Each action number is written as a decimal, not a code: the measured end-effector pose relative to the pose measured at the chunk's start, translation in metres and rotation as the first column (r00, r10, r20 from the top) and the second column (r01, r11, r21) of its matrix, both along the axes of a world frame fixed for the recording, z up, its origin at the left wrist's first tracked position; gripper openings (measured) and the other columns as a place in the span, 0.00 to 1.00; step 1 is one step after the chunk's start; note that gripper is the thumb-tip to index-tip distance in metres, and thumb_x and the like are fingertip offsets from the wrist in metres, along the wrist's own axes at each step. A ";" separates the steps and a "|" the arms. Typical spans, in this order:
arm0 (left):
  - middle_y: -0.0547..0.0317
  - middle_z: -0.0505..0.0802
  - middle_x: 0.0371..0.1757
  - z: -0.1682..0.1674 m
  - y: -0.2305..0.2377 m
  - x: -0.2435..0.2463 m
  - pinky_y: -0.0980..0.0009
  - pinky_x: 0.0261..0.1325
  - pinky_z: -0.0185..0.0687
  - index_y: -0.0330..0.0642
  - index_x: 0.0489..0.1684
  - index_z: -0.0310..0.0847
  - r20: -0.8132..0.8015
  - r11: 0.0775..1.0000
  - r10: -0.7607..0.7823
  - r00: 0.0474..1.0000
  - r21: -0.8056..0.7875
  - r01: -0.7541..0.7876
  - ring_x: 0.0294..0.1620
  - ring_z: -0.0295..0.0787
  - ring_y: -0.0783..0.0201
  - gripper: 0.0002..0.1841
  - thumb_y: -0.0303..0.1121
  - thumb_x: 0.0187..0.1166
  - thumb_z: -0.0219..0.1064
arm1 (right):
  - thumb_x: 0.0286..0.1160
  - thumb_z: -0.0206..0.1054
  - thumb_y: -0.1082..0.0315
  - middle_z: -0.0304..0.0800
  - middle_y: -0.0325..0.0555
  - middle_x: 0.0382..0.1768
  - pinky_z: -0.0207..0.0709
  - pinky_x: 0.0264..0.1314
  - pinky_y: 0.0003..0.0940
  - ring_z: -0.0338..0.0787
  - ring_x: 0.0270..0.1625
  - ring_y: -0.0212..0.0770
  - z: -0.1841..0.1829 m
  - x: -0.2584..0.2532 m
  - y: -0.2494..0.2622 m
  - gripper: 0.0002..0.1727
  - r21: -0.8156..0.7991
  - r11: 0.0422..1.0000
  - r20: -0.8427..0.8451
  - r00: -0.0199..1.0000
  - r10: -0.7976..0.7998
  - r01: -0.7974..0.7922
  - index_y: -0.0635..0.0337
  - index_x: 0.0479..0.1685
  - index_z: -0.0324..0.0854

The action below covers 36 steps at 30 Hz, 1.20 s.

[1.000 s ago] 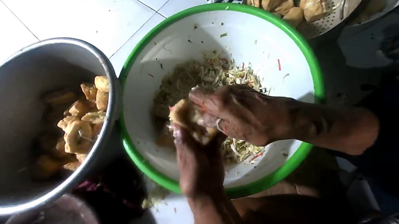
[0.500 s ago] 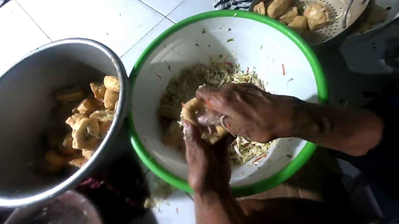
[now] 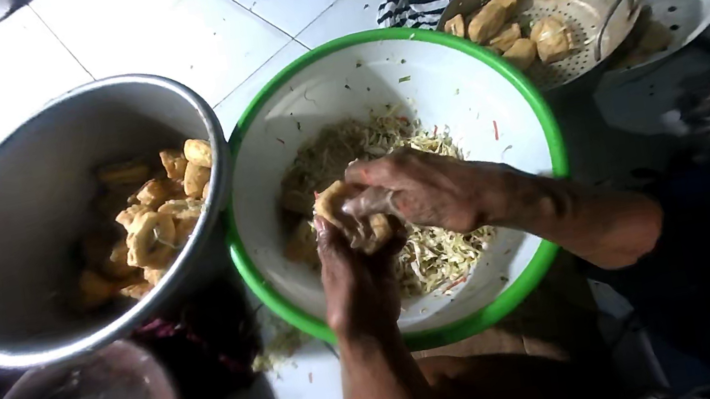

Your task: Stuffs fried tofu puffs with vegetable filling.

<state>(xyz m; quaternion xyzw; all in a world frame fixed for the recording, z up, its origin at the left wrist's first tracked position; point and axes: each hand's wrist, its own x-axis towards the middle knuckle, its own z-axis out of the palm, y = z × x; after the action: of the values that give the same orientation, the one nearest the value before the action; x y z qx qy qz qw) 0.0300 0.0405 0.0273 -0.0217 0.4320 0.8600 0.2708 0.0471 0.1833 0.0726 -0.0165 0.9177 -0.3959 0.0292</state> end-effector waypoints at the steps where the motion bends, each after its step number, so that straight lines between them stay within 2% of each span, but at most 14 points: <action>1: 0.65 0.93 0.36 0.001 0.000 0.000 0.71 0.38 0.92 0.51 0.53 0.78 0.012 1.000 0.011 1.000 -0.002 -0.011 0.35 0.93 0.70 0.27 0.52 0.93 0.31 | 0.89 0.59 0.56 0.87 0.46 0.37 0.81 0.46 0.40 0.87 0.41 0.39 0.001 0.004 0.003 0.16 -0.017 0.999 -0.036 0.999 0.036 -0.036 0.60 0.52 0.83; 4: 0.70 0.93 0.36 -0.001 -0.001 -0.002 0.75 0.39 0.91 0.54 0.51 0.80 -0.022 1.000 0.016 1.000 0.026 -0.016 0.36 0.92 0.76 0.26 0.51 0.93 0.32 | 0.85 0.63 0.49 0.88 0.49 0.42 0.84 0.48 0.45 0.90 0.44 0.45 0.011 0.016 -0.002 0.25 0.182 0.981 -0.035 0.996 0.076 -0.068 0.61 0.65 0.80; 6: 0.72 0.92 0.36 -0.001 0.001 -0.001 0.78 0.40 0.89 0.56 0.49 0.80 -0.027 0.999 0.014 1.000 0.038 -0.013 0.36 0.91 0.79 0.26 0.51 0.94 0.32 | 0.83 0.65 0.49 0.87 0.47 0.36 0.83 0.40 0.45 0.90 0.39 0.47 0.010 0.021 -0.011 0.27 0.306 0.952 -0.032 0.999 0.037 -0.026 0.60 0.70 0.77; 10: 0.68 0.92 0.35 -0.001 -0.002 0.000 0.74 0.40 0.91 0.53 0.50 0.80 -0.028 0.998 -0.042 0.999 0.044 0.043 0.36 0.92 0.73 0.22 0.49 0.93 0.39 | 0.85 0.63 0.58 0.86 0.46 0.28 0.81 0.32 0.45 0.90 0.32 0.48 0.004 0.015 -0.018 0.18 0.360 0.932 -0.096 0.995 -0.015 0.048 0.62 0.63 0.80; 12: 0.67 0.92 0.37 0.000 -0.001 0.001 0.73 0.41 0.91 0.53 0.53 0.79 -0.066 0.998 -0.052 0.996 0.029 0.054 0.38 0.92 0.73 0.20 0.49 0.93 0.40 | 0.82 0.63 0.63 0.87 0.50 0.30 0.77 0.34 0.49 0.90 0.34 0.52 0.007 0.010 -0.019 0.19 0.390 0.920 -0.070 0.998 -0.008 0.035 0.64 0.65 0.79; 14: 0.68 0.92 0.40 -0.001 -0.001 0.001 0.73 0.43 0.91 0.53 0.57 0.77 -0.094 0.999 -0.044 0.995 0.020 0.047 0.40 0.92 0.73 0.20 0.50 0.93 0.39 | 0.80 0.62 0.66 0.88 0.54 0.32 0.75 0.36 0.52 0.90 0.37 0.56 0.011 0.004 -0.022 0.20 0.396 0.918 -0.024 1.000 -0.012 0.020 0.66 0.68 0.77; 16: 0.69 0.92 0.42 -0.001 -0.002 0.000 0.73 0.44 0.91 0.54 0.59 0.76 -0.101 1.000 -0.030 0.994 -0.010 0.030 0.42 0.92 0.74 0.22 0.50 0.93 0.36 | 0.85 0.59 0.63 0.88 0.54 0.34 0.76 0.39 0.52 0.90 0.40 0.56 0.014 -0.004 -0.027 0.17 0.409 0.912 0.030 0.999 -0.030 0.016 0.63 0.65 0.77; 19: 0.68 0.92 0.40 -0.001 -0.001 0.000 0.73 0.42 0.92 0.53 0.57 0.77 -0.080 1.000 0.002 0.997 0.016 -0.001 0.40 0.92 0.74 0.21 0.49 0.93 0.38 | 0.87 0.58 0.64 0.88 0.56 0.39 0.79 0.46 0.52 0.91 0.45 0.56 0.018 -0.009 -0.026 0.15 0.299 0.954 0.091 0.995 -0.039 0.010 0.63 0.63 0.78; 21: 0.67 0.92 0.41 -0.002 -0.001 0.000 0.71 0.44 0.92 0.53 0.58 0.77 -0.082 0.997 0.002 0.997 0.080 0.005 0.41 0.92 0.72 0.18 0.49 0.92 0.42 | 0.86 0.60 0.66 0.89 0.55 0.40 0.83 0.48 0.49 0.91 0.44 0.52 0.014 -0.006 -0.015 0.14 0.131 0.991 0.042 0.999 -0.012 0.006 0.64 0.62 0.79; 24: 0.63 0.93 0.42 -0.004 -0.002 -0.001 0.69 0.43 0.93 0.50 0.57 0.78 -0.045 0.989 0.004 0.999 0.145 0.003 0.40 0.93 0.68 0.21 0.51 0.92 0.43 | 0.89 0.58 0.58 0.86 0.45 0.36 0.81 0.43 0.36 0.86 0.38 0.37 0.006 0.003 0.001 0.15 -0.016 1.000 -0.052 0.998 0.023 -0.024 0.59 0.59 0.80; 27: 0.67 0.93 0.42 -0.003 -0.002 -0.001 0.74 0.42 0.92 0.54 0.58 0.78 -0.055 0.988 -0.012 0.998 0.152 0.020 0.40 0.93 0.73 0.18 0.50 0.91 0.45 | 0.87 0.62 0.55 0.90 0.50 0.40 0.84 0.46 0.44 0.91 0.42 0.45 0.010 0.016 -0.007 0.24 0.159 0.987 -0.076 0.997 0.018 -0.006 0.62 0.73 0.76; 29: 0.70 0.92 0.39 -0.005 -0.001 -0.002 0.77 0.42 0.89 0.55 0.56 0.80 -0.088 0.992 -0.027 0.996 0.123 0.037 0.39 0.91 0.76 0.18 0.51 0.91 0.46 | 0.84 0.65 0.56 0.88 0.49 0.35 0.83 0.38 0.45 0.90 0.37 0.49 0.005 0.017 -0.018 0.27 0.300 0.953 -0.101 0.995 -0.003 0.033 0.62 0.76 0.74; 33: 0.66 0.93 0.39 -0.003 -0.003 -0.002 0.74 0.42 0.92 0.52 0.53 0.80 -0.087 0.991 -0.037 0.995 0.123 0.048 0.39 0.93 0.73 0.17 0.52 0.87 0.55 | 0.81 0.64 0.67 0.85 0.48 0.27 0.80 0.29 0.43 0.88 0.29 0.46 0.000 0.011 -0.024 0.16 0.243 0.965 -0.177 0.983 -0.050 0.093 0.65 0.61 0.81; 36: 0.66 0.93 0.39 -0.001 -0.001 -0.001 0.73 0.41 0.92 0.52 0.54 0.79 -0.052 0.993 -0.028 0.998 0.111 0.034 0.39 0.93 0.72 0.20 0.51 0.92 0.43 | 0.85 0.63 0.63 0.86 0.46 0.29 0.81 0.33 0.41 0.88 0.31 0.44 0.000 0.010 -0.016 0.15 0.165 0.985 -0.136 0.990 -0.031 0.053 0.63 0.60 0.81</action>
<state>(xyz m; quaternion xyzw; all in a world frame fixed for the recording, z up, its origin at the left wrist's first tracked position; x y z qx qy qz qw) 0.0286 0.0393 0.0267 0.0219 0.3902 0.8788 0.2739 0.0568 0.1669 0.0727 -0.0210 0.9479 -0.3156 -0.0393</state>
